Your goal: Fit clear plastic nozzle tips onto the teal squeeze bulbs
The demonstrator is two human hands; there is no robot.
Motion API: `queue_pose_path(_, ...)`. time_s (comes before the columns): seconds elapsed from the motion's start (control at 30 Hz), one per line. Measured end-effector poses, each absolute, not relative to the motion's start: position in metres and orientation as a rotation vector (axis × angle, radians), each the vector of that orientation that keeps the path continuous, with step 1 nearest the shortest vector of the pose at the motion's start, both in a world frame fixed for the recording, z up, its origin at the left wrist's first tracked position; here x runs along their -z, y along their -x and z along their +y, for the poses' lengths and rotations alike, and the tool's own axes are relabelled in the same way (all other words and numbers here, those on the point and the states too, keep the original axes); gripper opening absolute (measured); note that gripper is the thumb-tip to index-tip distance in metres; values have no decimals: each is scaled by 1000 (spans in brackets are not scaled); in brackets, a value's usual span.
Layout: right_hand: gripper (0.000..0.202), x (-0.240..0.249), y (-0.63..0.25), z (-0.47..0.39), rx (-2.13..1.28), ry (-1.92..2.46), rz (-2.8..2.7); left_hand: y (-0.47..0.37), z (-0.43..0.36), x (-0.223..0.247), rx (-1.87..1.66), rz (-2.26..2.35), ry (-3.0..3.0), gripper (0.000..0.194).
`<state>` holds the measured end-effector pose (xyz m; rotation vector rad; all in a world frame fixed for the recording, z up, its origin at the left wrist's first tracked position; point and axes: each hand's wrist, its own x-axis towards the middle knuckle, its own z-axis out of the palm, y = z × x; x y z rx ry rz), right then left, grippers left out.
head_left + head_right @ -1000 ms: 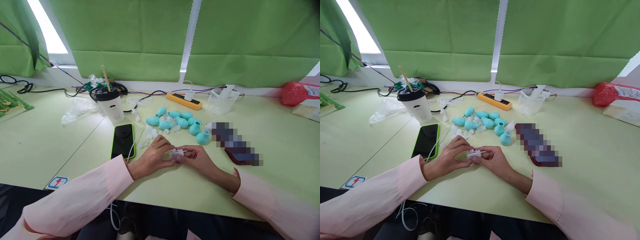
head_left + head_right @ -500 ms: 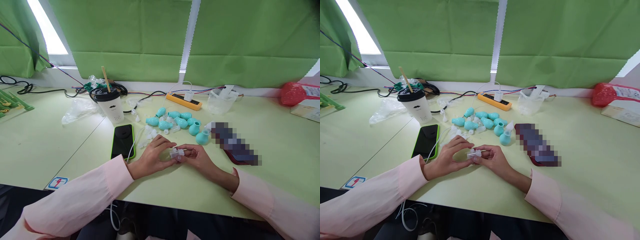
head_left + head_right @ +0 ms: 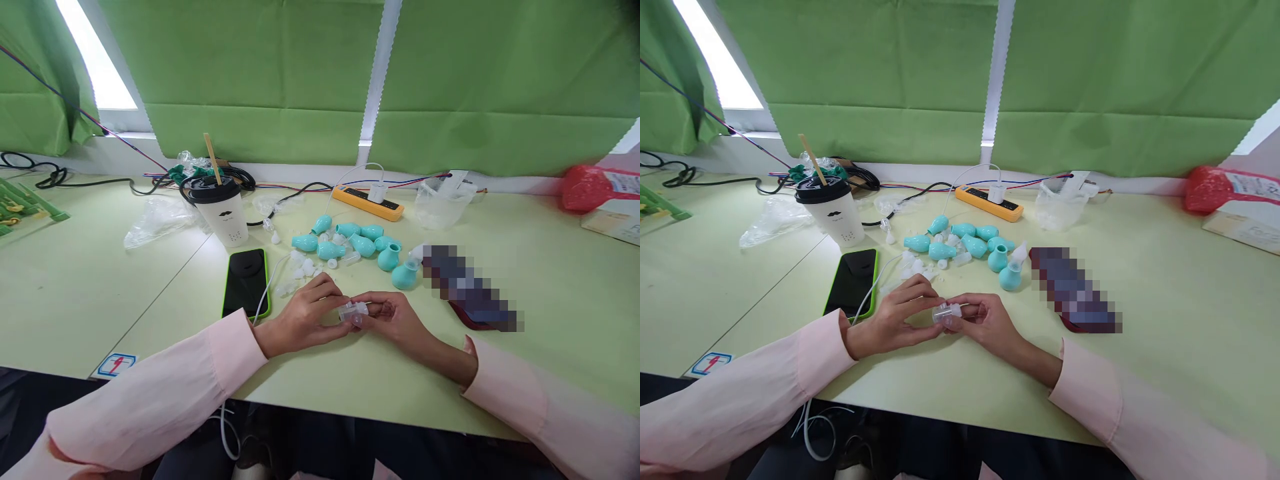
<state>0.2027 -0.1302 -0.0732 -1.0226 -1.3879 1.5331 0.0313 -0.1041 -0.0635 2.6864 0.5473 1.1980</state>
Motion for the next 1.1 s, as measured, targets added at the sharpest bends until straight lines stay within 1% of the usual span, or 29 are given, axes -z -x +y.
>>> queue_pose_path(0.1, 20, 75, -204, -129, -1528, 994, -1361, -32, -103, 62, -1141, 576, -2696, 23)
queue_pose_path(0.2, 19, 76, -206, -127, -1496, 995, -1341, -30, -97, 55, -987, 638, -2727, 33)
queue_pose_path(0.27, 19, 77, -207, -126, -1491, 1003, -1320, -28, -88, 51, -884, 759, -2758, 36)
queue_pose_path(0.47, 23, 76, -206, -126, -1518, 1011, -1301, -30, -42, 63, -747, 1306, -3058, 39)
queue_pose_path(0.63, 23, 73, -205, -127, -1547, 1023, -1300, -33, -25, 73, -632, 1375, -2998, 35)
queue_pose_path(0.73, 23, 73, -206, -127, -1518, 1020, -1304, -32, -26, 69, -667, 1356, -2942, 28)
queue_pose_path(0.8, 23, 73, -206, -128, -1491, 1002, -1310, -31, -28, 65, -751, 1346, -2909, 24)
queue_pose_path(0.87, 23, 73, -206, -128, -1477, 983, -1309, -30, -33, 61, -926, 1315, -2859, 25)
queue_pose_path(0.97, 22, 71, -207, -127, -1472, 989, -1289, -29, -48, 55, -1182, 1138, -2712, 34)
queue_pose_path(1.03, 22, 70, -208, -126, -1448, 1001, -1280, -28, -63, 53, -1234, 1008, -2569, 36)
queue_pose_path(1.1, 20, 70, -209, -125, -1411, 1006, -1288, -27, -77, 51, -1205, 961, -2425, 33)
